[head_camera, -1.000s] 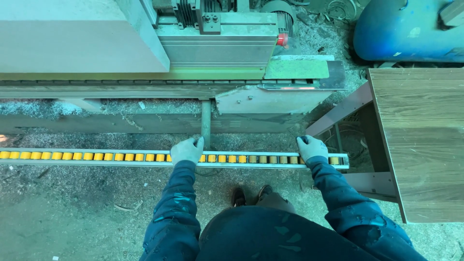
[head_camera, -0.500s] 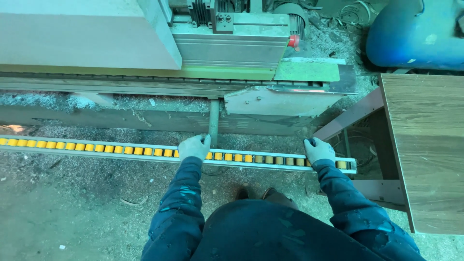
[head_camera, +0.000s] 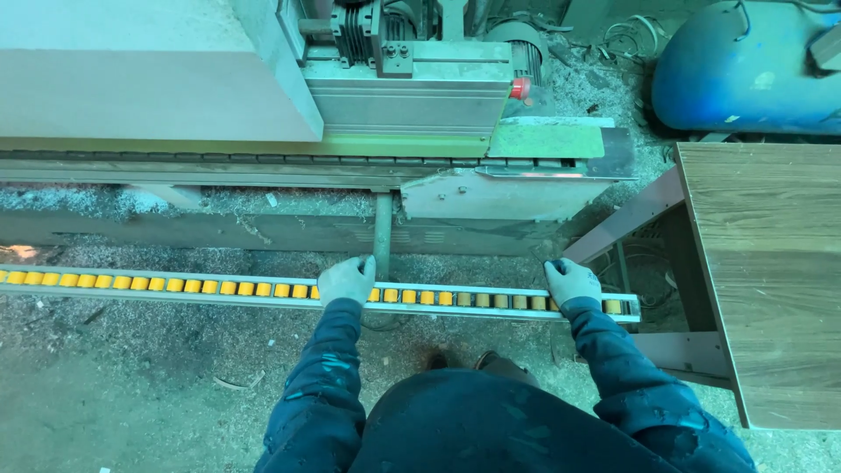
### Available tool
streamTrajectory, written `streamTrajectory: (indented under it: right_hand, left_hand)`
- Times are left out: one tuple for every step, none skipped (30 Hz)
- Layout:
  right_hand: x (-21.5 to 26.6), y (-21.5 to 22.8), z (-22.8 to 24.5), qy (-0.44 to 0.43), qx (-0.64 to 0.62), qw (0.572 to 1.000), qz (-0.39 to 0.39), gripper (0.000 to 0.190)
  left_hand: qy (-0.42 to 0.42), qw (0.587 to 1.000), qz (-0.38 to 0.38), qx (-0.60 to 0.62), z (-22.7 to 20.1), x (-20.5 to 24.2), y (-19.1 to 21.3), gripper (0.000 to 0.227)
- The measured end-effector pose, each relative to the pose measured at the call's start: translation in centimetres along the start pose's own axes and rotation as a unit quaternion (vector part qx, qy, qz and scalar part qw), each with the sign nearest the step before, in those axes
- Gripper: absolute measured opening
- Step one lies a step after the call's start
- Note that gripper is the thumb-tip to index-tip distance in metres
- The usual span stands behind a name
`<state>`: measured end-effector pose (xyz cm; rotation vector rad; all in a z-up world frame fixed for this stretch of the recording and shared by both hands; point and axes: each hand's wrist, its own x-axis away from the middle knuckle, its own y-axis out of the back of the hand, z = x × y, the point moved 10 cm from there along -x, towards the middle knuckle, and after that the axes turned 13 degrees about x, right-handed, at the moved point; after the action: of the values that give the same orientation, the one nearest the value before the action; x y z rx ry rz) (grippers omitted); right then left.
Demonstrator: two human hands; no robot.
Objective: Picking up wooden boards from a stack and feeding them into a processing machine in a workshop.
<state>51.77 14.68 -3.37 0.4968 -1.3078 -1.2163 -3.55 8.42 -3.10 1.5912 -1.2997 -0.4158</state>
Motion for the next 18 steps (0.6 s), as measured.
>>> streamTrajectory:
  right_hand:
    - [-0.35,-0.06,-0.08,-0.001,-0.001,1.0,-0.002,0.048]
    - [-0.63,-0.24,-0.32,-0.006,-0.001,1.0,0.001,0.049]
    - [-0.93,-0.41,-0.57,-0.012,-0.002,1.0,0.004,0.049]
    - [-0.87,-0.45,-0.61,-0.013,-0.003,1.0,0.001,0.049]
    - [-0.81,-0.55,-0.6,-0.013,0.0,1.0,0.002,0.05]
    - [-0.8,-0.58,-0.51,-0.013,0.003,1.0,0.003,0.05]
    - [-0.76,-0.55,-0.5,-0.015,0.001,1.0,-0.001,0.05]
    - [-0.73,-0.5,-0.52,-0.013,0.002,1.0,0.0,0.051]
    - [-0.69,-0.48,-0.53,-0.011,0.003,1.0,0.0,0.052]
    - [-0.51,-0.3,-0.41,-0.014,0.002,1.0,-0.002,0.052]
    - [-0.32,-0.08,-0.11,-0.007,0.001,1.0,-0.008,0.054]
    - [0.02,-0.12,0.16,0.0,0.001,1.0,-0.011,0.056]
    - [-0.05,-0.45,-0.25,-0.002,0.001,1.0,-0.01,0.056]
    - [-0.32,-0.47,-0.29,0.0,0.0,1.0,-0.019,0.055]
    - [-0.56,-0.47,-0.32,0.003,0.0,1.0,-0.029,0.054]
    - [-0.54,-0.36,-0.4,0.002,0.0,1.0,-0.029,0.054]
    - [-0.54,-0.55,-0.52,0.0,0.007,1.0,-0.013,0.053]
    - [-0.61,-0.67,-0.52,-0.001,0.013,1.0,0.002,0.051]
  left_hand:
    - [-0.002,1.0,-0.001,0.0,-0.13,0.08,0.18,0.064]
    - [0.001,1.0,0.004,-0.003,-0.15,0.18,0.21,0.064]
    - [0.004,1.0,0.009,-0.006,-0.17,0.28,0.23,0.065]
    - [0.001,1.0,0.009,-0.006,-0.18,0.3,0.04,0.065]
    - [0.003,1.0,-0.001,0.0,-0.07,0.31,0.05,0.063]
    - [0.005,1.0,-0.011,0.007,-0.04,0.19,0.15,0.061]
    - [0.0,1.0,-0.012,0.007,-0.11,0.18,0.17,0.061]
    - [0.007,1.0,-0.011,0.0,-0.05,0.2,0.08,0.06]
    - [0.014,1.0,-0.01,-0.007,0.03,0.21,-0.02,0.058]
    - [0.01,1.0,-0.009,-0.008,-0.2,0.14,0.11,0.058]
    - [0.005,1.0,-0.014,-0.009,-0.43,0.08,0.34,0.059]
    - [0.002,1.0,-0.018,-0.01,-0.35,0.33,0.46,0.06]
    - [0.002,1.0,-0.016,-0.01,-0.29,0.47,0.16,0.06]
    - [0.002,1.0,-0.015,-0.012,-0.26,0.4,0.11,0.06]
    - [0.002,1.0,-0.015,-0.013,-0.24,0.33,0.07,0.06]
    - [0.001,1.0,-0.015,-0.013,-0.18,0.38,0.0,0.06]
    - [0.0,1.0,-0.014,-0.014,-0.15,0.45,-0.08,0.062]
    - [-0.001,1.0,-0.014,-0.015,-0.2,0.36,-0.03,0.063]
